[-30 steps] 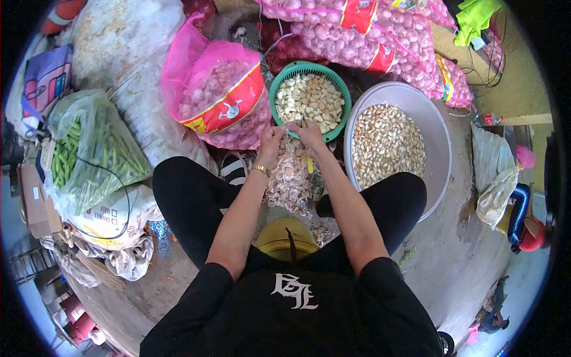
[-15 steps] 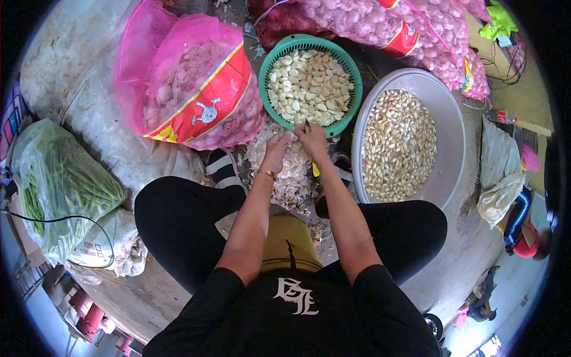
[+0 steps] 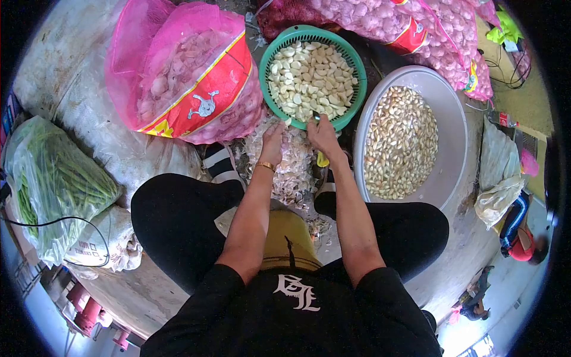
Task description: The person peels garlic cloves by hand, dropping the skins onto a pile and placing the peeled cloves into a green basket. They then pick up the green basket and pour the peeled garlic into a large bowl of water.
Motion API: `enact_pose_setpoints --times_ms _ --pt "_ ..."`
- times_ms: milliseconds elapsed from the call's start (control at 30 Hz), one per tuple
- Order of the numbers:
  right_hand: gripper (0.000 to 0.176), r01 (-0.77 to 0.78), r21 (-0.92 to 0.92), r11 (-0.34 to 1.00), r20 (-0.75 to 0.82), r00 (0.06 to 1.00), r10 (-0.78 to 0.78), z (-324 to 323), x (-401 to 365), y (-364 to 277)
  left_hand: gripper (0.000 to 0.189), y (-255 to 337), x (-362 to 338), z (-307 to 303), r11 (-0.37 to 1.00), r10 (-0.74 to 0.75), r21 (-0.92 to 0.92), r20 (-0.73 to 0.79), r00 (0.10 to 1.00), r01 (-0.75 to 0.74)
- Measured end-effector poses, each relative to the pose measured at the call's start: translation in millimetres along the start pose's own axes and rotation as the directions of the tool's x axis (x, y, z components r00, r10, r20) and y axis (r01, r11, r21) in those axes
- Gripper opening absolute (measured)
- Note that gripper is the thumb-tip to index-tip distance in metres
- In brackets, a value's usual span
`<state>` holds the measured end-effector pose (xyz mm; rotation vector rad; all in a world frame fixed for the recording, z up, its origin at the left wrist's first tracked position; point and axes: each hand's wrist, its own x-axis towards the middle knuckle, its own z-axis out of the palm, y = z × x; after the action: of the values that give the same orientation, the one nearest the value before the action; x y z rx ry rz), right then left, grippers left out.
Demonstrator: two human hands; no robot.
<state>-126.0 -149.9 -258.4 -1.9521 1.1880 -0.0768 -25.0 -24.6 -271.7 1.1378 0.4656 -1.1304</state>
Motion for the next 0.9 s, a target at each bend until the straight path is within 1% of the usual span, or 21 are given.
enact_pose_setpoints --times_ms 33,67,100,133,167,200,233,267,300,333,367,400,433,500,533,600,667,733,800,900 --pt "0.033 -0.003 -0.002 1.000 0.001 1.000 0.003 -1 1 1 0.017 1 2 0 1.000 -0.006 0.012 -0.012 1.000 0.006" --pt "0.032 0.142 -0.024 0.990 0.063 0.988 -0.140 -1 1 1 0.017 1 3 0 1.000 -0.011 0.025 -0.025 1.000 0.012" --pt "0.031 0.286 -0.036 0.958 0.127 0.952 -0.280 -2 2 1 0.017 0 5 -1 1.000 -0.013 0.024 -0.027 1.000 0.014" --pt "0.031 0.285 -0.035 0.958 0.130 0.952 -0.279 -8 -3 -13 0.019 -3 7 0 1.000 0.021 0.023 -0.017 1.000 -0.020" --pt "0.029 0.225 -0.076 0.971 0.147 0.966 -0.213 -15 -11 -26 0.021 -5 8 -1 0.998 0.053 0.022 -0.006 0.999 -0.053" --pt "0.026 0.166 -0.119 0.979 0.159 0.976 -0.146 -18 -17 -34 0.021 -7 7 1 0.998 0.051 0.021 -0.008 0.999 -0.051" --pt "0.026 0.163 -0.121 0.979 0.161 0.977 -0.143 -14 -22 -33 0.021 -8 5 2 0.998 0.069 -0.004 -0.019 0.997 -0.069" --pt "0.026 0.141 -0.129 0.982 0.122 0.985 -0.126 -9 -26 -31 0.020 -10 4 4 0.996 0.087 -0.027 -0.031 0.996 -0.088" --pt "0.025 0.120 -0.135 0.983 0.083 0.990 -0.110 -5 -28 -27 0.020 -13 5 5 0.996 0.086 -0.027 -0.031 0.996 -0.087" --pt "0.025 0.120 -0.135 0.983 0.084 0.990 -0.110 -1 -28 -23 0.020 -16 5 7 0.992 0.126 -0.006 -0.053 0.991 -0.127" --pt "0.025 0.172 -0.077 0.982 0.082 0.983 -0.165 2 -28 -20 0.020 -18 5 8 0.986 0.168 0.017 -0.075 0.983 -0.167" --pt "0.025 0.221 -0.019 0.975 0.076 0.973 -0.219 3 -29 -20 0.020 -21 8 6 0.986 0.167 0.017 -0.077 0.983 -0.166" --pt "0.025 0.219 -0.020 0.975 0.078 0.973 -0.217 3 -30 -20 0.020 -24 11 4 0.985 0.171 0.022 -0.088 0.981 -0.169" --pt "0.015 0.242 0.000 0.970 0.075 0.968 -0.242 -1 -29 -24 0.020 -28 15 3 0.985 0.174 0.025 -0.098 0.980 -0.172" --pt "0.015 0.242 -0.002 0.970 0.075 0.967 -0.241 -4 -30 -27 0.021 -29 16 3 0.982 0.189 0.028 -0.099 0.977 -0.187" --pt "0.019 0.283 -0.155 0.947 0.098 0.958 -0.270 -10 -33 -32 0.021 -28 14 6 0.979 0.205 0.027 -0.101 0.974 -0.203" --pt "0.016 0.265 -0.144 0.953 0.121 0.961 -0.249 -12 -33 -38 0.020 -22 7 10 0.990 0.140 -0.011 -0.118 0.983 -0.143" --pt "0.013 0.247 -0.132 0.960 0.143 0.963 -0.228 -9 -33 -36 0.019 -20 5 13 0.989 0.143 -0.020 -0.116 0.983 -0.146" --pt "0.015 0.285 -0.155 0.946 0.103 0.957 -0.271 -3 -34 -31 0.019 -20 3 14 0.989 0.144 -0.029 -0.114 0.983 -0.148" --pt "0.017 0.308 -0.188 0.932 0.094 0.951 -0.296 2 -33 -26 0.019 -21 5 14 0.985 0.167 -0.030 -0.131 0.977 -0.172"
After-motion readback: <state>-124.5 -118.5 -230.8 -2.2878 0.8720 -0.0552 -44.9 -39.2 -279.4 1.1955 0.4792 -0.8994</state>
